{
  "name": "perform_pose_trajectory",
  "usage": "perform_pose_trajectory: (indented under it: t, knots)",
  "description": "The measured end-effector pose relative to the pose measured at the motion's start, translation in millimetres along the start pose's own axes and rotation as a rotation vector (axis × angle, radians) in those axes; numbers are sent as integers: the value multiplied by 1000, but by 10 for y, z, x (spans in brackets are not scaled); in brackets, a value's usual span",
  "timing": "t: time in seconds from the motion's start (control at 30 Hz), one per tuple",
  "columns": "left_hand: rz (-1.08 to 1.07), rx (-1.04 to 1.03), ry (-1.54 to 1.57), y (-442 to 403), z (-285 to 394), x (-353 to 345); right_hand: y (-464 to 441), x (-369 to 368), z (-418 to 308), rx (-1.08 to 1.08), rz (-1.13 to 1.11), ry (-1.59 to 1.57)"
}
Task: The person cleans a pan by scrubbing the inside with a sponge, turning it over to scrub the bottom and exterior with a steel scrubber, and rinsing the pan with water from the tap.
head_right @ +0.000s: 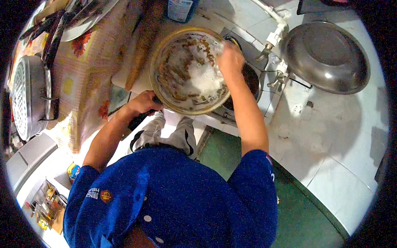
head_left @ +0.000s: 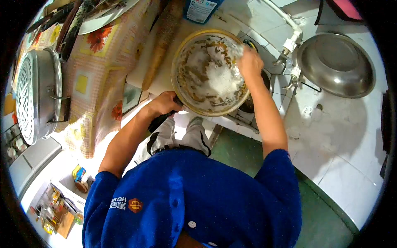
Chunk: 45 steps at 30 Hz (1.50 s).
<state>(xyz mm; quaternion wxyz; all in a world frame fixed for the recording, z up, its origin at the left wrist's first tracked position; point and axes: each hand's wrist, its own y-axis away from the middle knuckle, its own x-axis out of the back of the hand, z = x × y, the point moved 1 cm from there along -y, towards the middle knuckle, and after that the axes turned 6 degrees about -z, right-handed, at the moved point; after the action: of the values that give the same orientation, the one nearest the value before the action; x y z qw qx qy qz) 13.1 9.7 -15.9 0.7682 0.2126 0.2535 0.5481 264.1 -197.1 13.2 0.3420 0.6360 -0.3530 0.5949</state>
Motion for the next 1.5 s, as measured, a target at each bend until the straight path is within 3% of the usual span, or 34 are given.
perform_pose_trajectory:
  t: [0.13,0.27,0.33,0.4,0.47,0.53,0.6,0.7,0.73,0.8,0.93,1.0,1.07,1.13,1.2,1.27,1.4,1.43,1.47,1.5]
  knots:
    - [-31,22,160,-91,-152,-4,831,27,201,-248,-236,50]
    - [-59,61,195,-71,-88,12,1482,-40,136,-303,-420,-147]
    - [-88,13,201,-86,-106,32,1568,118,-94,-373,-615,-304]
    - [-93,29,157,-107,-117,49,1596,-101,-204,-302,-828,-373]
    - [-90,44,111,-108,-111,55,1487,-113,-546,-82,-870,-390]
    - [-69,33,151,-78,-87,31,1245,-41,-858,184,-754,-505]
    - [-49,32,109,-63,-58,11,1054,-247,-1046,370,-460,-607]
    - [-36,31,84,-32,14,10,638,-476,-1167,314,-461,-506]
    - [-46,41,113,-22,21,10,471,-573,-1137,448,-323,-382]
    - [-46,47,158,-44,-14,21,245,-600,-955,482,-186,-211]
    - [-3,-2,94,-65,-140,4,279,-633,-347,49,-37,-144]
    - [13,-63,143,-92,-144,45,540,-731,-94,15,-270,-217]
    - [-60,60,182,-81,-99,29,923,-1066,-30,102,-421,-436]
    - [-60,67,98,-71,-26,34,1119,-776,-479,238,-457,-464]
    - [-62,83,-6,-45,72,18,921,-779,-895,397,-224,-454]
    - [44,103,-106,0,172,-5,493,-841,-1017,258,-185,-614]
    - [-8,148,26,-71,-56,73,65,-784,-470,140,166,-424]
    - [6,112,74,-35,48,49,201,-769,-290,92,-14,-286]
    - [20,162,46,-1,162,38,370,-873,-225,-129,-160,-639]
    - [-6,154,56,-25,138,60,584,-842,-253,-16,-263,-493]
